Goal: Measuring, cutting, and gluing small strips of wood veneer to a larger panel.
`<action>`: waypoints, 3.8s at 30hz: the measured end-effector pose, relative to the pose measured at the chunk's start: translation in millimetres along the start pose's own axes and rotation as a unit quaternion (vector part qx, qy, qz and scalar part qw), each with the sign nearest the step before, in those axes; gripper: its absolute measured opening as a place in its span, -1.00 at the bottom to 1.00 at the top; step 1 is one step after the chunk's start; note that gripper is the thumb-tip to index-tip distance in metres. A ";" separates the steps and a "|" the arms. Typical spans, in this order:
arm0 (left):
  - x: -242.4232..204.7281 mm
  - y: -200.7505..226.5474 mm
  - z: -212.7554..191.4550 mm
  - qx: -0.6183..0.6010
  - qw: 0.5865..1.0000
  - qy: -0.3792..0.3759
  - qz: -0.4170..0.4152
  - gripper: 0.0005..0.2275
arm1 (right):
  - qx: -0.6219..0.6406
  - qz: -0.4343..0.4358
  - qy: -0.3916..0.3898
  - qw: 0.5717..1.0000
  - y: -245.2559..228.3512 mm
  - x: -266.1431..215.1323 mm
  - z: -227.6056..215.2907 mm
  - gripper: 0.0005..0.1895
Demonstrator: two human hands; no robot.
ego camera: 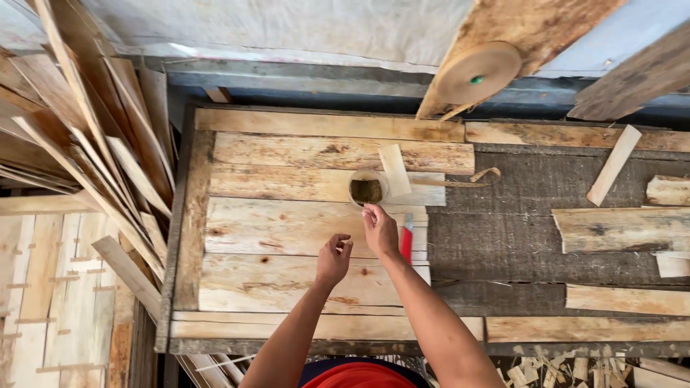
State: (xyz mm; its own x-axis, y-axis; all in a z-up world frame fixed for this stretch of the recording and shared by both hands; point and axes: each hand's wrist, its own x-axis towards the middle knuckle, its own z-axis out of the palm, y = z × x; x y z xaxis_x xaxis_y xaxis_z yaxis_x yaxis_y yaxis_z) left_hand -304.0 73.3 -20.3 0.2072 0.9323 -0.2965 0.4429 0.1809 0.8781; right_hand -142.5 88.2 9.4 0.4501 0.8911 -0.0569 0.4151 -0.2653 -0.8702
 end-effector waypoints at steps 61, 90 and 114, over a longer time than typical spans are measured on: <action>51.9 48.2 -36.4 -0.066 0.992 -0.107 0.017 -0.73 | 0.278 0.107 -0.030 0.954 21.7 57.6 -5.6 -0.90; 137.1 44.3 -26.5 0.066 0.988 -0.020 -0.140 -0.56 | -0.193 0.205 0.001 0.960 -12.6 110.5 50.6 0.22; 119.6 15.5 -14.8 -0.508 0.820 -0.172 -0.200 -0.74 | 0.151 0.172 -0.119 0.966 -16.3 56.3 37.2 -0.78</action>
State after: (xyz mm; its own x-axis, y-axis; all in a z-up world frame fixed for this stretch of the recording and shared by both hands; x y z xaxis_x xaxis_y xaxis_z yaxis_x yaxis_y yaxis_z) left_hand -285.3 192.2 -36.7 0.5330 0.6230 -0.5725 -0.3837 0.7810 0.4927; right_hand -153.3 156.4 2.1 0.3102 0.8387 -0.4476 0.0087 -0.4733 -0.8808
